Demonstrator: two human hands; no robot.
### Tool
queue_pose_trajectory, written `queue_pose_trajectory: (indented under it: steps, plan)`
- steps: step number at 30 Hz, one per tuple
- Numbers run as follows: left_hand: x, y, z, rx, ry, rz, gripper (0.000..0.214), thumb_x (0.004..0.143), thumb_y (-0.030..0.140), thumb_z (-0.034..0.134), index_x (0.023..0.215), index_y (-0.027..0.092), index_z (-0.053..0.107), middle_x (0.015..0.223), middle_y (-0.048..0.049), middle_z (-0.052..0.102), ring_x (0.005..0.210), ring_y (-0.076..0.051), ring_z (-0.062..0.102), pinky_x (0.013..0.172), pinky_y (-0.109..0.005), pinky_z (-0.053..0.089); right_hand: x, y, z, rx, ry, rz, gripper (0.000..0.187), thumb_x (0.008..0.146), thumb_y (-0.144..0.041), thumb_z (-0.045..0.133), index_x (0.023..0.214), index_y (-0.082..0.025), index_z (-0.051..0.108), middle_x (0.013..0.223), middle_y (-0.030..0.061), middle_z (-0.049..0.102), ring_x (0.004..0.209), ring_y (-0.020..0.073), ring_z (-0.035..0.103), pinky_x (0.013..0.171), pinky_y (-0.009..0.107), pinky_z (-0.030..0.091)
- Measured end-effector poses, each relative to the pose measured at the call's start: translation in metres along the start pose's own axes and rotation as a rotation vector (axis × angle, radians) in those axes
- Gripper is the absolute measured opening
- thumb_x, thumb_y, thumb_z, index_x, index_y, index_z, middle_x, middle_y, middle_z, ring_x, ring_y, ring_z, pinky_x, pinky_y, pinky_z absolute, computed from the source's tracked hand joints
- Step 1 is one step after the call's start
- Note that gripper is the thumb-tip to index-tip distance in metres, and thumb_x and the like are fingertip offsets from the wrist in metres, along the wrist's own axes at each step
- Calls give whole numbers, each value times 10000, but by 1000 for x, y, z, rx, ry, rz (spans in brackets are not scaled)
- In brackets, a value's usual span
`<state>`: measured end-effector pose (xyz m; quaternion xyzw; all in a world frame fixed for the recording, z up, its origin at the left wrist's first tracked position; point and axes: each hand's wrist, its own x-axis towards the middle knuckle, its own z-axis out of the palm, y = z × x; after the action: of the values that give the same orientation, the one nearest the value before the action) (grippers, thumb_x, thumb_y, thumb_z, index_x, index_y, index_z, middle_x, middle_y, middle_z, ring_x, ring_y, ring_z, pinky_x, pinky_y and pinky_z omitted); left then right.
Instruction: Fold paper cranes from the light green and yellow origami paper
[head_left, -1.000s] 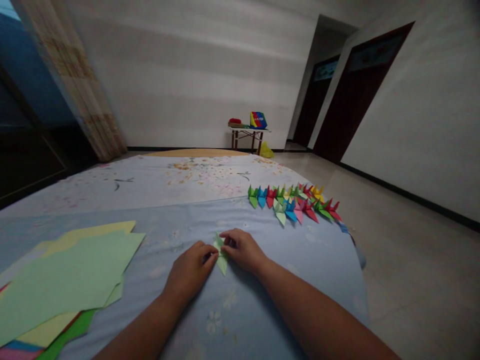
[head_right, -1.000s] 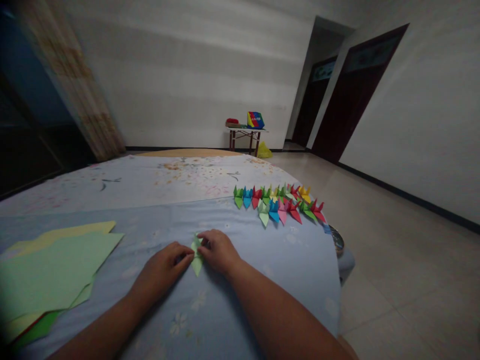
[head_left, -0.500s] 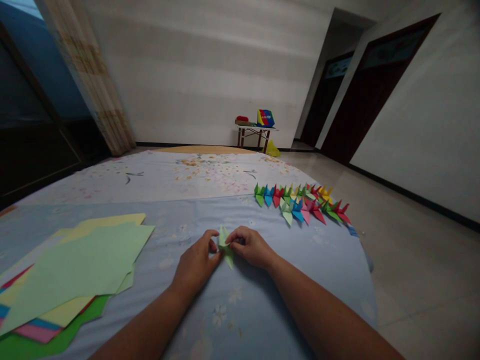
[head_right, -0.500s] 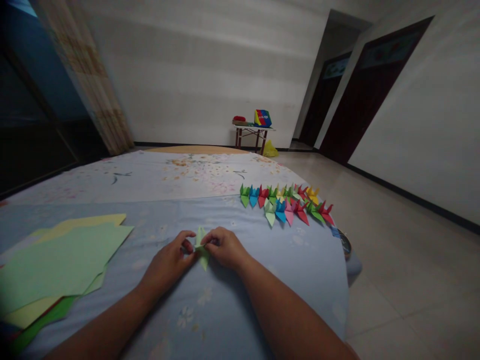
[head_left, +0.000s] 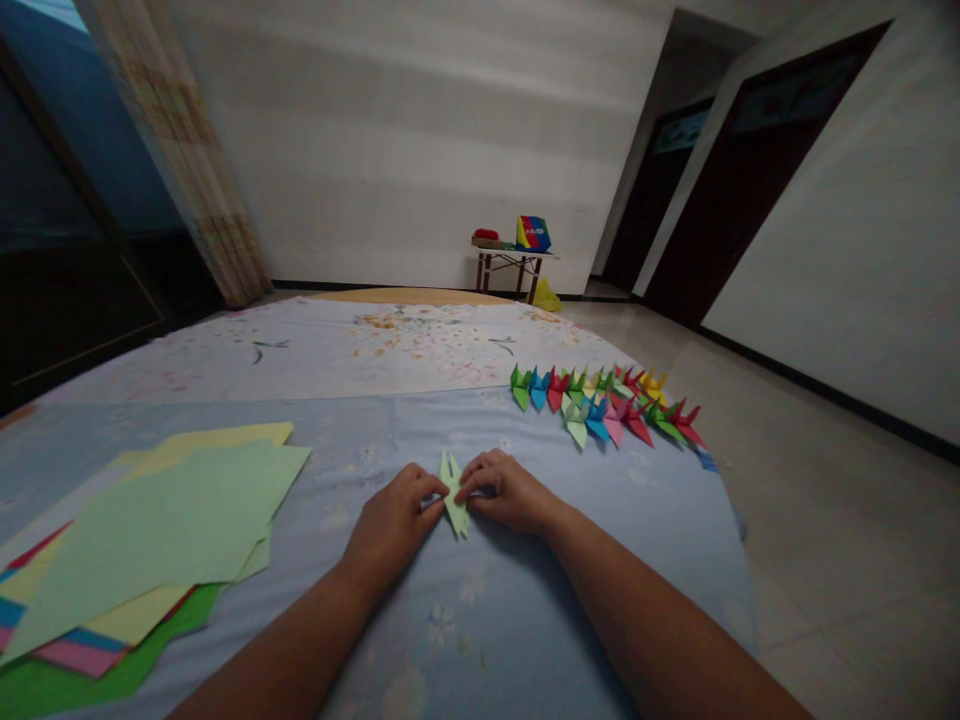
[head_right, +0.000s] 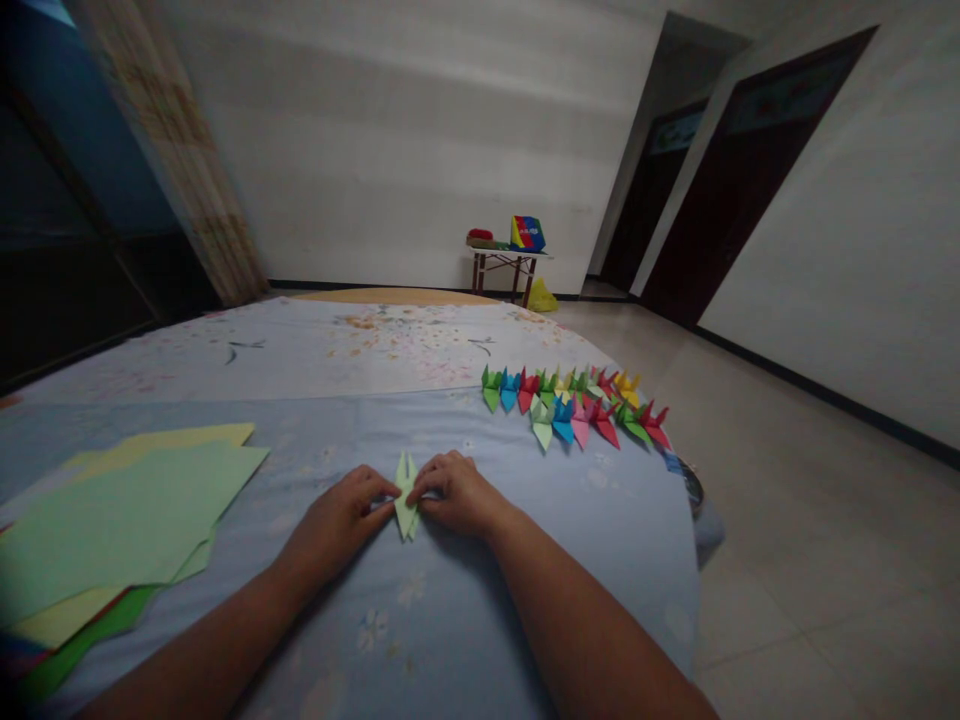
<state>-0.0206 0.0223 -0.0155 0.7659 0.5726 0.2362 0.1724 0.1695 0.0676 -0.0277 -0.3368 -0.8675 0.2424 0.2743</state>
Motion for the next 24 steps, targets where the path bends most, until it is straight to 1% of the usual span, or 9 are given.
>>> queue_pose_trajectory:
  steps: [6, 11, 19, 24]
  plan:
    - [-3, 4, -5, 116, -67, 49, 215, 839, 280, 495, 1011, 280, 625, 925, -4, 582, 809, -141, 569, 680, -222, 391, 0, 4, 0, -31, -15, -27, 122, 733, -186, 650, 811, -255, 715, 924, 9, 641, 896, 158, 538, 846, 304, 379]
    - [-4, 8, -7, 187, -100, 84, 215, 846, 255, 477, 981, 276, 643, 926, -9, 590, 839, -152, 568, 691, -232, 399, 1, 6, 0, -6, -14, -45, 128, 724, -150, 640, 793, -233, 709, 917, 8, 655, 889, 149, 557, 850, 292, 384]
    - [-3, 13, -5, 266, -119, 88, 238, 864, 242, 442, 963, 263, 657, 958, -16, 601, 865, -158, 566, 693, -240, 403, 3, 7, -2, 34, -11, -63, 172, 704, -99, 626, 785, -227, 708, 880, 8, 673, 867, 141, 581, 847, 281, 395]
    - [-5, 17, -5, 321, -153, 78, 260, 868, 240, 427, 1007, 271, 644, 999, -30, 588, 897, -171, 561, 693, -247, 409, 2, 10, 0, 26, -6, -93, 181, 711, -97, 610, 793, -227, 705, 875, 5, 678, 867, 139, 583, 849, 282, 393]
